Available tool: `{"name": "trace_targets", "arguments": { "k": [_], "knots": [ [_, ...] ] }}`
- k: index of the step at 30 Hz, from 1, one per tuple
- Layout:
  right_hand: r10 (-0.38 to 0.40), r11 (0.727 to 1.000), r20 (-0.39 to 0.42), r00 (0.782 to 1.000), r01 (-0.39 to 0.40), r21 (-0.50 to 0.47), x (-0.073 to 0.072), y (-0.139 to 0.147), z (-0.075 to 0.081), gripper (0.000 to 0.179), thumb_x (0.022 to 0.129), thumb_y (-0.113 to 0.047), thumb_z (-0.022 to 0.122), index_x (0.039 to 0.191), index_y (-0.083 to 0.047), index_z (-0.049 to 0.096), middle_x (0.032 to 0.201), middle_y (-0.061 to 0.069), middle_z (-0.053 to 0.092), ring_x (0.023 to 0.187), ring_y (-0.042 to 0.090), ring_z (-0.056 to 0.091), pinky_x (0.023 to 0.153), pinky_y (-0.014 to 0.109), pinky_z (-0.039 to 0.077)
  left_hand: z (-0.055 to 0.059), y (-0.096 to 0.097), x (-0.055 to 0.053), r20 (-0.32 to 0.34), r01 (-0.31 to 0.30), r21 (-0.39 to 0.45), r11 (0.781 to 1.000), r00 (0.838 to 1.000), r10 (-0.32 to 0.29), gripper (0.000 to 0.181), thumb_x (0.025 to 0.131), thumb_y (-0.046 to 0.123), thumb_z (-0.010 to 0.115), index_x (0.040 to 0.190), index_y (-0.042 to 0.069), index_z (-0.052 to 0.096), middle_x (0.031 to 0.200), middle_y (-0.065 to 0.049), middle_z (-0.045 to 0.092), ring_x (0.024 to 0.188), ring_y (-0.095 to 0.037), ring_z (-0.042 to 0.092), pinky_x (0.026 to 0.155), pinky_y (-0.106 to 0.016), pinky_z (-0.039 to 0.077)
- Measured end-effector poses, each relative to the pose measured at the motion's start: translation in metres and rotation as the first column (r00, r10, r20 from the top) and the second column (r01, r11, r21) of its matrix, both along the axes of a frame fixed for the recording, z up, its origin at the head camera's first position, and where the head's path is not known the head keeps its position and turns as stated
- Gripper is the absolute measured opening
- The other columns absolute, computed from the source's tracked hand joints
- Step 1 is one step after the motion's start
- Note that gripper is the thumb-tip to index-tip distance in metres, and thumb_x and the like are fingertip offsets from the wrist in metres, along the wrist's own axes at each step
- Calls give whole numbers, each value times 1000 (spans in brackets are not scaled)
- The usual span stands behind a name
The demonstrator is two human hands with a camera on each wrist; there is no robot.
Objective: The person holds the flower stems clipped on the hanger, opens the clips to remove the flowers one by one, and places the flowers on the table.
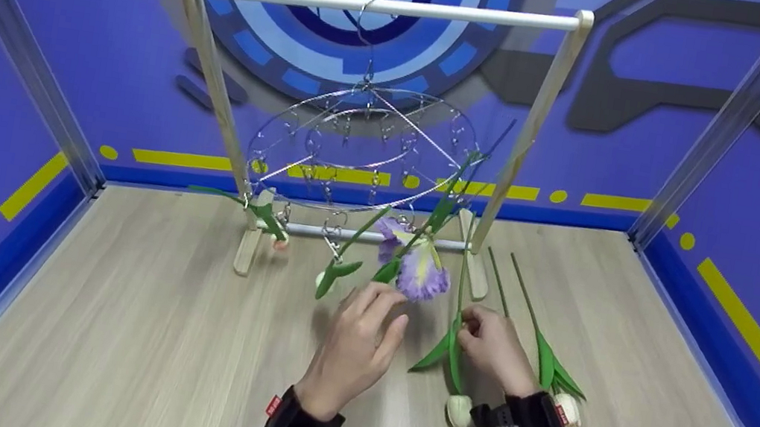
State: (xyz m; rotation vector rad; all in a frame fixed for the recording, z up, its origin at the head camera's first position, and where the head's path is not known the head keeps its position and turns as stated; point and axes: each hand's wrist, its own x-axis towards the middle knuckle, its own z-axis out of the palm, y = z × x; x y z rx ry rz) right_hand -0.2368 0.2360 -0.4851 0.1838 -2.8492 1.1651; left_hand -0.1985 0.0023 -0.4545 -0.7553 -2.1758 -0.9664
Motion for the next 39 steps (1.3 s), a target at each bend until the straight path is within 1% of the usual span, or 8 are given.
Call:
{"name": "trace_targets", "arguments": {
  "k": [7, 9, 12, 16, 21, 26, 33, 39],
  "knots": [
    [-9, 998, -51, 999, 13, 61, 0, -3, -6, 15, 90, 5, 64, 104, 3, 71, 85, 9, 67, 76, 20, 60, 69, 38, 51, -2, 1, 0, 14, 7, -17, 1000, 1000, -7, 15, 101, 15, 65, 112, 6, 70, 112, -6, 64, 101, -20, 63, 85, -35, 54],
    [-17, 998, -54, 998, 20, 64, -1, -3, -8, 16, 90, 5, 63, 104, 4, 70, 86, 10, 67, 76, 21, 61, 69, 40, 52, -2, 1, 0, 15, 9, -21, 1000, 1000, -9, 15, 101, 14, 65, 112, 6, 70, 110, -6, 64, 100, -20, 62, 84, -34, 53],
    [-28, 998, -45, 999, 31, 50, -1, -4, -9, 17, 91, 6, 61, 106, 5, 69, 86, 12, 68, 76, 23, 62, 69, 40, 53, -4, 2, 0, 3, 11, -21, 1000, 1000, -11, 13, 100, 13, 66, 110, 5, 69, 109, -6, 64, 98, -19, 62, 82, -34, 53],
    [-35, 999, -32, 999, 36, 32, -1, -6, -10, 18, 91, 7, 60, 107, 6, 67, 84, 11, 67, 74, 22, 62, 65, 38, 52, -4, 3, -1, -18, 8, -19, 1000, 1000, -9, 12, 98, 12, 68, 109, 6, 70, 108, -6, 64, 97, -19, 62, 81, -33, 53],
    [-24, 999, -23, 999, 25, 28, -2, -6, -13, 16, 92, 9, 61, 106, 5, 66, 83, 10, 66, 73, 21, 60, 64, 37, 50, -5, 3, 0, -2, 13, -18, 1000, 1000, -13, 13, 98, 12, 68, 110, 7, 70, 108, -6, 64, 99, -18, 63, 83, -32, 54],
    [-18, 1000, -16, 1000, 19, 22, -4, -6, -17, 16, 91, 11, 62, 105, 6, 67, 86, 12, 67, 77, 24, 62, 67, 39, 51, -5, 3, 1, 20, 25, -22, 999, 1000, -25, 14, 100, 13, 66, 112, 6, 70, 111, -6, 64, 101, -18, 62, 85, -33, 54],
    [-14, 1000, 10, 1000, 14, 18, -5, -5, -20, 16, 91, 10, 62, 106, 6, 68, 93, 16, 68, 86, 31, 66, 74, 46, 55, -5, 4, 0, 23, 32, -29, 999, 999, -32, 14, 101, 14, 65, 112, 6, 70, 110, -6, 64, 103, -18, 63, 86, -33, 54],
    [-5, 999, 9, 1000, 5, 34, -3, -5, -20, 15, 92, 9, 63, 106, 5, 68, 93, 16, 68, 86, 30, 65, 75, 46, 54, -5, 4, 1, 32, 31, -27, 999, 999, -30, 14, 99, 11, 68, 112, 6, 69, 111, -6, 64, 101, -18, 62, 83, -32, 54]
  ]
}}
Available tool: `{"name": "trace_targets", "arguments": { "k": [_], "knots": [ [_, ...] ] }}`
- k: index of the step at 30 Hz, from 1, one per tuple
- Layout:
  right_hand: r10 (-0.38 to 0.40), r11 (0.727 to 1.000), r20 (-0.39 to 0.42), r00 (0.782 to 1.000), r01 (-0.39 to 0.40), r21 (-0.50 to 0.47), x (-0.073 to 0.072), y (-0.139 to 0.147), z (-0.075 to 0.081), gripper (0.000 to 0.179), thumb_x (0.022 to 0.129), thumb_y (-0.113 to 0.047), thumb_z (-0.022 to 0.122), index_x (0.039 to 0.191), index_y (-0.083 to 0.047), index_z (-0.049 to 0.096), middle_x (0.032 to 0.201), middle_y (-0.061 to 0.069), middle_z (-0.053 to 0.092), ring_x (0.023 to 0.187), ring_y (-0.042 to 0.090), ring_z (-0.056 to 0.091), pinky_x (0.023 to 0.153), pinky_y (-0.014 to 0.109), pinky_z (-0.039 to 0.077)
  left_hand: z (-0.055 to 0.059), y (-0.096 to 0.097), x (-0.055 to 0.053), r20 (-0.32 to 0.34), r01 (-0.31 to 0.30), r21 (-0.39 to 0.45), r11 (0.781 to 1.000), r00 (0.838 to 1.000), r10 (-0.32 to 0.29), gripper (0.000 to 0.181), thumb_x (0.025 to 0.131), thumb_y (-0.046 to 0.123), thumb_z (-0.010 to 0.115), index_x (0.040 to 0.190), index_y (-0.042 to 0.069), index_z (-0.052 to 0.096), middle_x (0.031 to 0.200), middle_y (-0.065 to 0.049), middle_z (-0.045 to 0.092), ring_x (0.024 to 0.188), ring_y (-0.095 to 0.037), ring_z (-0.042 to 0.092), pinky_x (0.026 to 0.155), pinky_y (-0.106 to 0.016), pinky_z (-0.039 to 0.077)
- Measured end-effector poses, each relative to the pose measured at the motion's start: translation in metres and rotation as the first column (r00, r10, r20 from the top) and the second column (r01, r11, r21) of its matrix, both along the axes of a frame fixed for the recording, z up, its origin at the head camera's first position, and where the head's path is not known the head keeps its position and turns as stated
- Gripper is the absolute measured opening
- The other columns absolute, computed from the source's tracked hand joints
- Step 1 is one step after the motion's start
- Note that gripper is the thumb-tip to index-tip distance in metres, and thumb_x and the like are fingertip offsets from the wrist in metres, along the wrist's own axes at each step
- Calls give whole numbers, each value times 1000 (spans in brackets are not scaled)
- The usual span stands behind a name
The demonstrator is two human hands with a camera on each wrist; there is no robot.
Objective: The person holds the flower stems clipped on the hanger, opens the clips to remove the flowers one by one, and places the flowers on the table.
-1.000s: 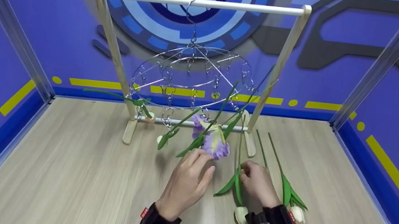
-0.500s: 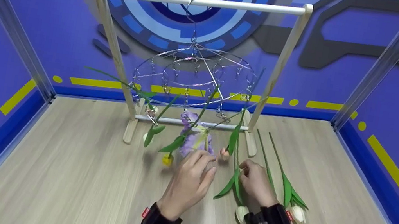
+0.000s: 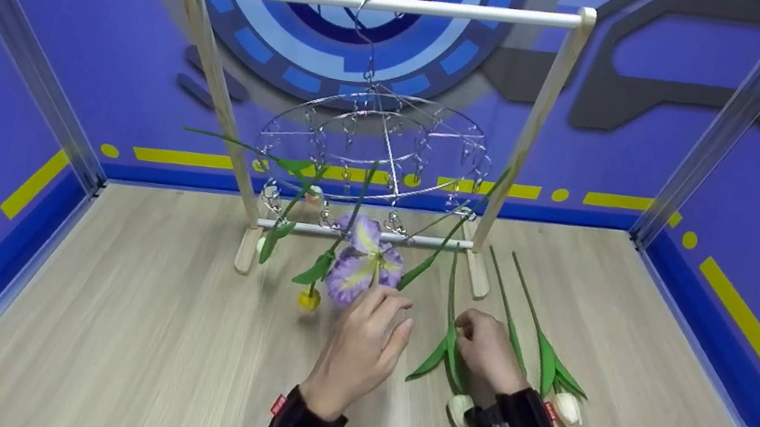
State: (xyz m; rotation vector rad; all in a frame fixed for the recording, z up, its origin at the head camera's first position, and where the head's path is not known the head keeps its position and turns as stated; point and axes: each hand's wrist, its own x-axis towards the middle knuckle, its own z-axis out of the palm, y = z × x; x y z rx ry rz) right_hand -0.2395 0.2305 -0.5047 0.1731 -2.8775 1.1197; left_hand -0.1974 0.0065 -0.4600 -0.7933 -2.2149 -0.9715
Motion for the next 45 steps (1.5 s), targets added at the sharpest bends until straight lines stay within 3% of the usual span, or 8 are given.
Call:
{"name": "trace_targets", "arguments": {
  "k": [9, 12, 17, 21, 27, 36, 45],
  "knots": [
    [-13, 1000, 19, 1000, 13, 28, 6, 2, 3, 18, 90, 12, 62, 106, 6, 68, 90, 14, 66, 84, 28, 63, 75, 46, 53, 2, 0, -1, -23, -10, 3, 1000, 1000, 10, 14, 100, 13, 66, 111, 5, 69, 105, -7, 65, 90, -16, 62, 77, -31, 53],
    [15, 1000, 30, 999, -16, 20, 9, 4, 5, 19, 90, 11, 62, 107, 5, 69, 90, 13, 67, 84, 28, 64, 73, 45, 53, 2, 0, -1, -16, -6, 4, 1000, 1000, 6, 14, 100, 14, 66, 111, 6, 69, 105, -6, 64, 87, -16, 63, 74, -29, 54],
    [128, 991, 40, 991, -129, 27, 16, 10, 10, 17, 89, 6, 65, 103, -1, 74, 96, 12, 71, 89, 29, 67, 74, 43, 55, 3, -2, 0, -13, -12, 5, 1000, 1000, 12, 14, 100, 14, 67, 111, 6, 69, 108, -6, 64, 92, -18, 64, 76, -30, 55],
    [230, 971, 71, 971, -233, 45, 20, 13, 13, 14, 89, 2, 68, 99, -4, 76, 96, 9, 72, 88, 26, 66, 74, 43, 55, 3, -3, 1, -15, -12, -1, 1000, 1000, 12, 14, 100, 14, 66, 112, 7, 69, 110, -6, 64, 99, -18, 63, 81, -32, 54],
    [308, 949, 96, 946, -313, 44, 23, 15, 14, 8, 88, 0, 71, 90, -4, 78, 87, 4, 73, 78, 16, 63, 69, 37, 53, 3, -3, 1, -19, -6, -6, 1000, 1000, 6, 14, 102, 15, 65, 112, 8, 69, 109, -6, 64, 96, -18, 63, 80, -33, 54],
    [344, 938, 121, 931, -347, 10, 24, 22, 14, 10, 90, -2, 71, 83, -5, 78, 75, -3, 69, 64, 8, 53, 57, 24, 44, 4, -3, 2, -19, -11, 9, 1000, 1000, 12, 13, 100, 12, 66, 112, 7, 69, 109, -6, 64, 90, -16, 62, 74, -29, 54],
    [360, 932, 141, 922, -362, -14, 27, 23, 22, 12, 91, -4, 70, 81, -5, 77, 69, -3, 64, 60, 7, 52, 54, 23, 41, 3, -3, 1, -36, -17, 5, 1000, 999, 17, 13, 99, 11, 67, 111, 7, 70, 112, -8, 65, 99, -21, 63, 82, -35, 54]
  ]
}}
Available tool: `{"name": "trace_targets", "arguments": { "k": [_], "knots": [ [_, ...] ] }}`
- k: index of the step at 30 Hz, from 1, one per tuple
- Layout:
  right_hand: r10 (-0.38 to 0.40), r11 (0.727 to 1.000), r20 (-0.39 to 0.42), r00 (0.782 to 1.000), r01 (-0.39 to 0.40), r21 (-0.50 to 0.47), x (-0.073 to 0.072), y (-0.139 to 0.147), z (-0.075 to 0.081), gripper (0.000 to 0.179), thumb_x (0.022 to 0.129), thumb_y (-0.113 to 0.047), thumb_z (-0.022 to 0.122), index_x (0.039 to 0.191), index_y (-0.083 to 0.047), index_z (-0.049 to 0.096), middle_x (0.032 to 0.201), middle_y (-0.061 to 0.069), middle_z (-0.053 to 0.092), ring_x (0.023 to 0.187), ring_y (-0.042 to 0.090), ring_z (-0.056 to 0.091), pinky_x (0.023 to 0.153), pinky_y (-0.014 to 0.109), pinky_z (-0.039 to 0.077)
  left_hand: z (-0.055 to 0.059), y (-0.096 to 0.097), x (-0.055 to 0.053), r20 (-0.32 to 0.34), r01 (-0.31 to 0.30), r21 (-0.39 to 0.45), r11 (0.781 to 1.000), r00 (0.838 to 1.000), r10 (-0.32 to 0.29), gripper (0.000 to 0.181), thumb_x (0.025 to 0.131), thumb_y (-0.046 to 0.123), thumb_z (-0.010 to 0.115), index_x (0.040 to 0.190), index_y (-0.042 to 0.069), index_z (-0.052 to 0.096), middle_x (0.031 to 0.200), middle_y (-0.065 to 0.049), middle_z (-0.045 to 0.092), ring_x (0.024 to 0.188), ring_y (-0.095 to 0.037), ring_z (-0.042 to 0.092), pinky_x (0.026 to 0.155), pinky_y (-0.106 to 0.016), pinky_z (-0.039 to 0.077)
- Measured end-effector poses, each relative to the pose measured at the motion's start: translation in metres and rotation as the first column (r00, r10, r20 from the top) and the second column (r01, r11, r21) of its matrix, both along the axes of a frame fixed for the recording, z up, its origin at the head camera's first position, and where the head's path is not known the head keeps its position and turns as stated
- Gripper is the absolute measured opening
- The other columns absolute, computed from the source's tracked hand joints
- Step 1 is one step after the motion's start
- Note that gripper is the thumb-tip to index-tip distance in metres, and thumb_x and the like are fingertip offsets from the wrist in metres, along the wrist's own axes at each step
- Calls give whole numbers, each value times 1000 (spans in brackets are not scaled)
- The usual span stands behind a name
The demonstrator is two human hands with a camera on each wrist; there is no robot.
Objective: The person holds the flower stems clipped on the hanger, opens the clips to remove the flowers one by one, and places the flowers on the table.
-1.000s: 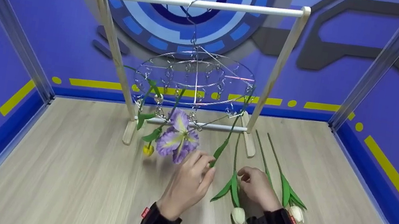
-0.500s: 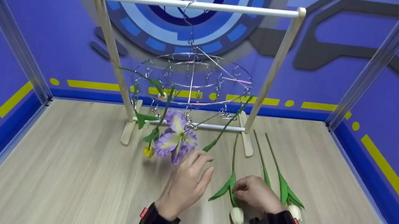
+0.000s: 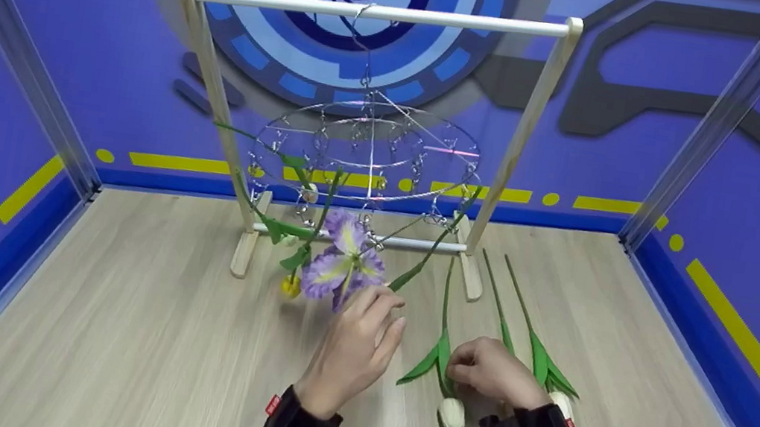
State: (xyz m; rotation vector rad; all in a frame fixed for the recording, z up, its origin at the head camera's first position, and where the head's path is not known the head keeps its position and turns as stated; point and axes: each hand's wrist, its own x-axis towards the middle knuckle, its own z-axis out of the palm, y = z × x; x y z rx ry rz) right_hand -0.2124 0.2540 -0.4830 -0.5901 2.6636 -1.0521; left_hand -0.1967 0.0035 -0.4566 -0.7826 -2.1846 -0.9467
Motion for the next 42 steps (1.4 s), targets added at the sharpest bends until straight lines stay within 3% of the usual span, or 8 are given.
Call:
{"name": "trace_targets", "arguments": {
  "k": [4, 13, 18, 22, 32, 39, 42],
  "knots": [
    [17, 1000, -25, 1000, -17, -1, 2, 1, 10, 13, 92, -5, 69, 83, -4, 77, 70, -6, 64, 62, 6, 52, 56, 23, 43, 0, 0, -1, -5, 4, 12, 1000, 1000, -4, 13, 98, 9, 67, 110, 6, 70, 110, -8, 65, 100, -21, 64, 84, -36, 54],
    [47, 999, -166, 985, -50, -12, 12, -2, 33, 12, 98, -8, 67, 90, -11, 77, 85, -5, 66, 76, 6, 56, 69, 27, 48, 5, -5, 0, 7, 15, 35, 999, 1000, -16, 13, 99, 9, 67, 111, 5, 69, 110, -8, 64, 97, -20, 63, 81, -34, 54],
    [35, 997, -203, 978, -47, -57, 17, -8, 44, 9, 99, -12, 69, 97, -13, 77, 92, -3, 69, 81, 9, 63, 73, 28, 53, 9, -9, 0, -24, 14, 56, 998, 1000, -12, 12, 101, 13, 66, 110, 7, 70, 110, -7, 65, 96, -19, 64, 80, -32, 54],
    [-7, 996, -254, 967, -14, -83, 23, -13, 52, 9, 99, -12, 69, 100, -15, 77, 93, -5, 69, 81, 8, 63, 72, 27, 53, 14, -13, 1, -34, 3, 91, 996, 999, 0, 15, 99, 11, 69, 113, 7, 70, 113, -7, 66, 104, -18, 64, 86, -32, 55],
    [-131, 981, -404, 905, 60, -185, 30, -27, 67, 13, 101, -9, 67, 105, -17, 76, 99, -5, 68, 86, 8, 64, 76, 29, 56, 27, -30, 2, -64, -56, 176, 983, 996, 68, 18, 96, 7, 70, 114, 2, 70, 115, -10, 65, 108, -22, 64, 91, -39, 56],
    [-221, 947, -529, 820, 50, -317, 25, -43, 69, 17, 94, 3, 71, 105, -9, 76, 97, -1, 70, 85, 11, 67, 74, 27, 58, 29, -35, 2, -70, -77, 229, 970, 993, 95, 20, 96, 3, 68, 116, 0, 69, 117, -10, 65, 111, -24, 64, 94, -41, 55],
    [-242, 927, -556, 795, 20, -374, 24, -50, 69, 20, 92, 7, 71, 106, -6, 76, 99, 1, 71, 86, 11, 67, 75, 25, 57, 31, -36, 2, -88, -91, 249, 964, 989, 116, 22, 94, 1, 69, 116, -1, 69, 118, -11, 65, 110, -25, 64, 94, -40, 55]
  ]
}}
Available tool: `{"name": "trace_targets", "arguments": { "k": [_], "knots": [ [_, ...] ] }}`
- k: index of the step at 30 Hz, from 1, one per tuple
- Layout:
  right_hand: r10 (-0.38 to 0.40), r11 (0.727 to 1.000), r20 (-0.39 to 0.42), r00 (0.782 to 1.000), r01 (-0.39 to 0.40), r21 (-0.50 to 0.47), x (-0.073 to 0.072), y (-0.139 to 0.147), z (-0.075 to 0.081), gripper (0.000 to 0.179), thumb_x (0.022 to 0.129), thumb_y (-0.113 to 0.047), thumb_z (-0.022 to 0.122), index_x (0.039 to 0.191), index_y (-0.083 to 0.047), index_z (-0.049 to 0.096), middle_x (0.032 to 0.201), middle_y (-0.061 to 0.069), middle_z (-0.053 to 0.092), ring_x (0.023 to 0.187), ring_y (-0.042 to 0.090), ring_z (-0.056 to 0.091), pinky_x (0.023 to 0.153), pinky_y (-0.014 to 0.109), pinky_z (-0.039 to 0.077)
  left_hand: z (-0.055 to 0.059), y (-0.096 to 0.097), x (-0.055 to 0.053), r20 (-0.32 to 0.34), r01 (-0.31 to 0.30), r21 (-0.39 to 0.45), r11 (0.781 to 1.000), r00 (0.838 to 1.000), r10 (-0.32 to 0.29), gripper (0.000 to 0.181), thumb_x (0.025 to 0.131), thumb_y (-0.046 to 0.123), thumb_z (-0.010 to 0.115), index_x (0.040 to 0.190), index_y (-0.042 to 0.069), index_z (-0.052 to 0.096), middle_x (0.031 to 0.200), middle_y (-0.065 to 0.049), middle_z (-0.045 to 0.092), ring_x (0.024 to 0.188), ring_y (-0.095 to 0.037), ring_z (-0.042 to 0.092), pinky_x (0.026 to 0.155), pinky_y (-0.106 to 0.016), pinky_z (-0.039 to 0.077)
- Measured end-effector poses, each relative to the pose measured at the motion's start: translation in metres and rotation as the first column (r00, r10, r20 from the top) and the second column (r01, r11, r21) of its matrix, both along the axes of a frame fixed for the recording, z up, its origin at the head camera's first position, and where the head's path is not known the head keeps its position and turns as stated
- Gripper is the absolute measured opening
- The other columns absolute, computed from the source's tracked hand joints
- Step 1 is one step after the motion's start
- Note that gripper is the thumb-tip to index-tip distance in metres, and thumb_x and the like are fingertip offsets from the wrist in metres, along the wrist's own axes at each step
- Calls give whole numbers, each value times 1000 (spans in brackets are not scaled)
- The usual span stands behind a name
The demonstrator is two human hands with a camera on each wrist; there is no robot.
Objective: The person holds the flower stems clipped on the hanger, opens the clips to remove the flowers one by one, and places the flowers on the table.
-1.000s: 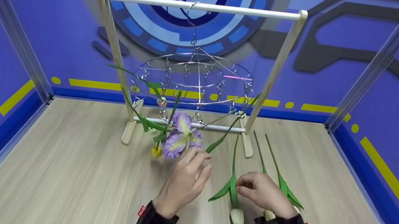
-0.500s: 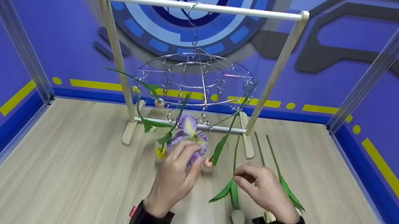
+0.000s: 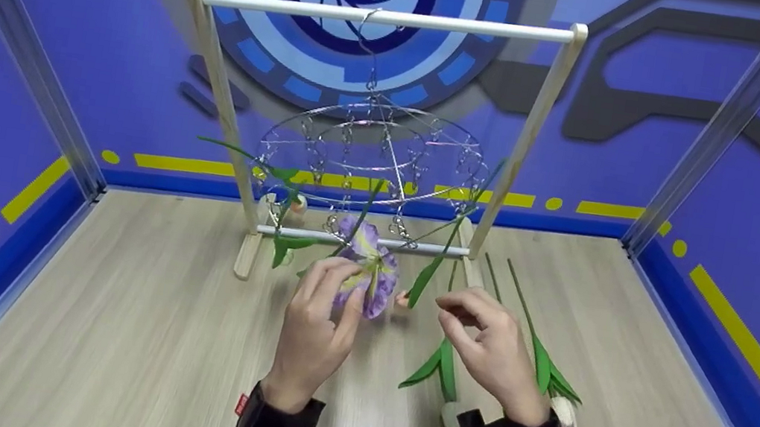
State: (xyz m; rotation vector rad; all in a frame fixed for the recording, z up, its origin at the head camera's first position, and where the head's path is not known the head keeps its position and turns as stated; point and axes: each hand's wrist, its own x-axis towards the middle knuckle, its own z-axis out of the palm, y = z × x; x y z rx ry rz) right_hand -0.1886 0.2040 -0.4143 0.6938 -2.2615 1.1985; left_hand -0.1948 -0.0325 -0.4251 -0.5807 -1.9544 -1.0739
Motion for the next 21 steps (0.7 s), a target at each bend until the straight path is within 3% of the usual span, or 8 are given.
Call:
{"name": "trace_targets", "arguments": {
  "k": [8, 14, 21],
  "knots": [
    [43, 993, -72, 996, -51, -105, -4, -23, -3, 23, 94, 8, 68, 113, -5, 73, 105, 6, 71, 90, 14, 69, 80, 20, 56, 2, -8, -3, -30, -114, 104, 988, 993, 118, 23, 91, -3, 64, 114, -3, 67, 116, -16, 63, 106, -28, 64, 90, -43, 56],
    [95, 985, -82, 992, -106, -137, -10, -40, -6, 23, 96, 7, 66, 117, -1, 71, 110, 11, 71, 91, 21, 71, 81, 23, 58, -2, -17, -9, 20, -209, 178, 962, 978, 209, 27, 92, -3, 63, 119, -6, 64, 122, -20, 59, 106, -27, 58, 85, -41, 53],
    [162, 975, -51, 985, -168, -143, -17, -60, -8, 23, 94, 10, 65, 116, 5, 70, 107, 18, 71, 89, 28, 72, 78, 28, 60, -8, -25, -17, 138, -220, 265, 939, 972, 189, 40, 93, -2, 63, 131, -7, 55, 135, -25, 51, 117, -34, 54, 93, -50, 49]
  ]
}}
